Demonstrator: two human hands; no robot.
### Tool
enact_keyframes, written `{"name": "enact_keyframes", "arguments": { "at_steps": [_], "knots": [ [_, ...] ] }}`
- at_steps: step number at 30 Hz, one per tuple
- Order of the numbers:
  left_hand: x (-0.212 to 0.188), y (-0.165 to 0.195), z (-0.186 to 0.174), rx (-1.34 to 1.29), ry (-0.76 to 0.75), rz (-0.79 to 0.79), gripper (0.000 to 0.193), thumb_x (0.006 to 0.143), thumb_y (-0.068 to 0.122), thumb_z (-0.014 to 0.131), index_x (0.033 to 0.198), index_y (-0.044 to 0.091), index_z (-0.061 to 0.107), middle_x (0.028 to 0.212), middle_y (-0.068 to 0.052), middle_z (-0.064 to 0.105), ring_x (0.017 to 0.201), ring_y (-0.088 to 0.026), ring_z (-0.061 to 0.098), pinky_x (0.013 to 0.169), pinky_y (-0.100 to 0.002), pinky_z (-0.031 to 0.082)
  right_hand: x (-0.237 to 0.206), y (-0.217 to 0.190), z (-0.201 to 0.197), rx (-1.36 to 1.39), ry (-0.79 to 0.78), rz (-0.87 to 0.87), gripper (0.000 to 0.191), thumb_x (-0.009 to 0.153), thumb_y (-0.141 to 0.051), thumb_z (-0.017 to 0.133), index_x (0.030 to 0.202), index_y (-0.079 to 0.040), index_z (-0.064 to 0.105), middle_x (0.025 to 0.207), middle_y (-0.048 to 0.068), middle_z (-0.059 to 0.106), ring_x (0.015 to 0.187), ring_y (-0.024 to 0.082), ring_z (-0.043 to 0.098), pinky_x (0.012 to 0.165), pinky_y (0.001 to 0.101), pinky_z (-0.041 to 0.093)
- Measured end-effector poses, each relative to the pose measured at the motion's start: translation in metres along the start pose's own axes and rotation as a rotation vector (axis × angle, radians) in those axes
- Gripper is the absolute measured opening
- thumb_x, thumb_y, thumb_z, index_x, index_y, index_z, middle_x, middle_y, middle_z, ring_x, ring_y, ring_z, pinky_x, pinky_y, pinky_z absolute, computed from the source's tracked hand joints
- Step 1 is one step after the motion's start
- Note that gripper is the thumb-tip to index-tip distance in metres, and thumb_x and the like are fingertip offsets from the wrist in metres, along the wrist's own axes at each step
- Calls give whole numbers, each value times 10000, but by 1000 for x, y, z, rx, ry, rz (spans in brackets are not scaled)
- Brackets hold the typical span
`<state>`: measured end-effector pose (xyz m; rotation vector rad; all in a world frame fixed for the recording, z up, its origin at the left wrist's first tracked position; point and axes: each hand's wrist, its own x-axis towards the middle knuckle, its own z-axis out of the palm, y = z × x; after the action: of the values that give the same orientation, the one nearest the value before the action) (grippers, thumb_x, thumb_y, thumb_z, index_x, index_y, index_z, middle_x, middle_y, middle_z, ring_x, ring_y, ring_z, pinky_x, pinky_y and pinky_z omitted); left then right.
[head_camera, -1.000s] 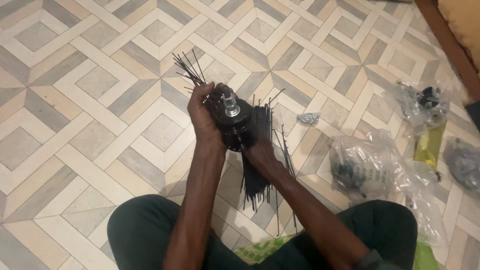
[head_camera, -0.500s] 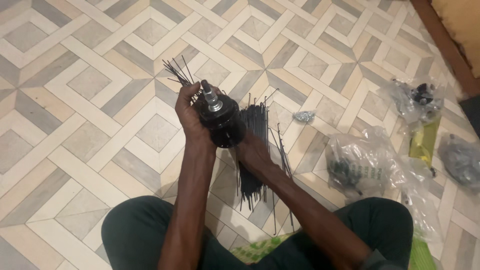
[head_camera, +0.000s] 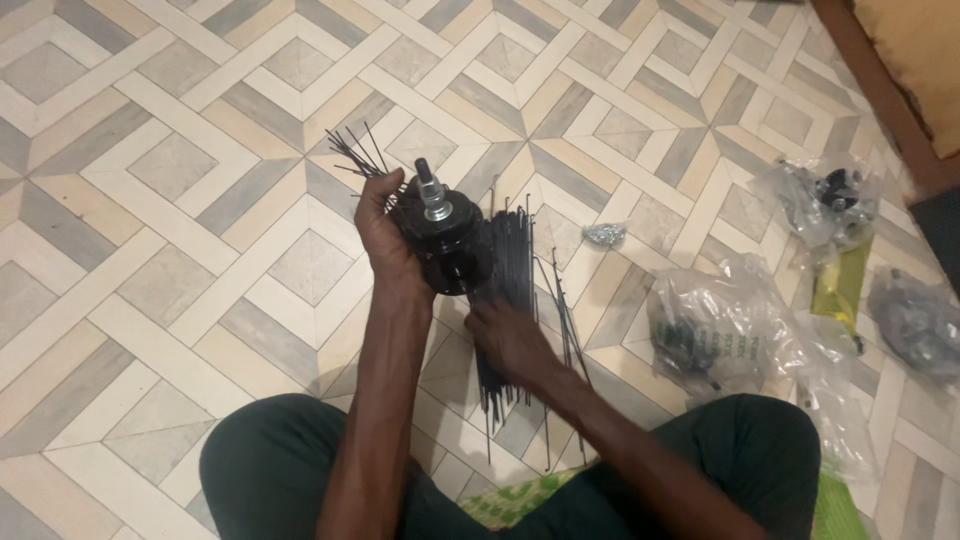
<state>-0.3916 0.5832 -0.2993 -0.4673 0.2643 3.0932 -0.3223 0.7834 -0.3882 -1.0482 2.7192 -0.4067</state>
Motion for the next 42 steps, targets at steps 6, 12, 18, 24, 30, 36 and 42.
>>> {"name": "enact_keyframes", "arguments": {
  "at_steps": [6, 12, 18, 24, 30, 36, 42],
  "knots": [
    [-4, 0, 1, 26, 24, 28, 343, 846, 340, 676, 850, -3, 661, 746, -136, 680, 661, -261, 672, 658, -371, 590, -49, -7, -16, 211, 542, 365, 204, 972, -67, 580, 1143, 18, 653, 1058, 210, 618, 1010, 387, 571, 900, 526, 479],
    [-6, -9, 10, -18, 1, 180, 273, 851, 313, 643, 870, 41, 663, 767, -132, 674, 722, -245, 687, 691, -390, 601, -33, 41, -9, 33, 226, 856, 630, 895, -380, 771, 1091, 158, 507, 1131, 338, 483, 1036, 461, 519, 817, 533, 512],
    [-11, -8, 6, -13, 24, 86, 334, 860, 371, 639, 832, 39, 654, 754, -116, 680, 669, -248, 669, 658, -374, 581, -21, 62, 33, -123, 220, 670, 300, 875, 41, 595, 1159, 82, 510, 1125, 316, 533, 990, 441, 587, 812, 506, 556],
    [-6, -13, 3, 1, 46, 83, 327, 855, 368, 661, 850, 41, 661, 770, -109, 684, 680, -246, 680, 677, -364, 583, -27, 78, 7, 78, 60, 926, 364, 842, -116, 681, 1115, 45, 500, 1060, 298, 652, 976, 487, 667, 845, 543, 549],
    [0, -17, -2, -27, 64, 58, 305, 857, 340, 694, 851, 38, 656, 790, -108, 684, 699, -248, 688, 704, -374, 596, -21, 87, -2, 101, 11, 914, 515, 803, -206, 737, 1162, 65, 487, 994, 319, 710, 918, 472, 716, 829, 516, 579],
    [-5, -17, 2, 4, 32, 65, 346, 844, 364, 687, 876, 20, 662, 803, -125, 691, 716, -257, 698, 714, -388, 603, -43, 91, -20, 1023, 158, 1014, 376, 939, -260, 633, 1143, 55, 661, 911, 190, 707, 810, 302, 697, 727, 436, 599],
    [-11, -17, 12, 8, 50, 24, 372, 790, 365, 653, 875, 3, 662, 845, -188, 718, 781, -290, 725, 768, -418, 630, -86, 40, -84, 1049, 585, 559, 260, 1061, -171, 489, 1236, 1, 575, 1025, 154, 676, 930, 224, 702, 851, 358, 602]
  ]
}}
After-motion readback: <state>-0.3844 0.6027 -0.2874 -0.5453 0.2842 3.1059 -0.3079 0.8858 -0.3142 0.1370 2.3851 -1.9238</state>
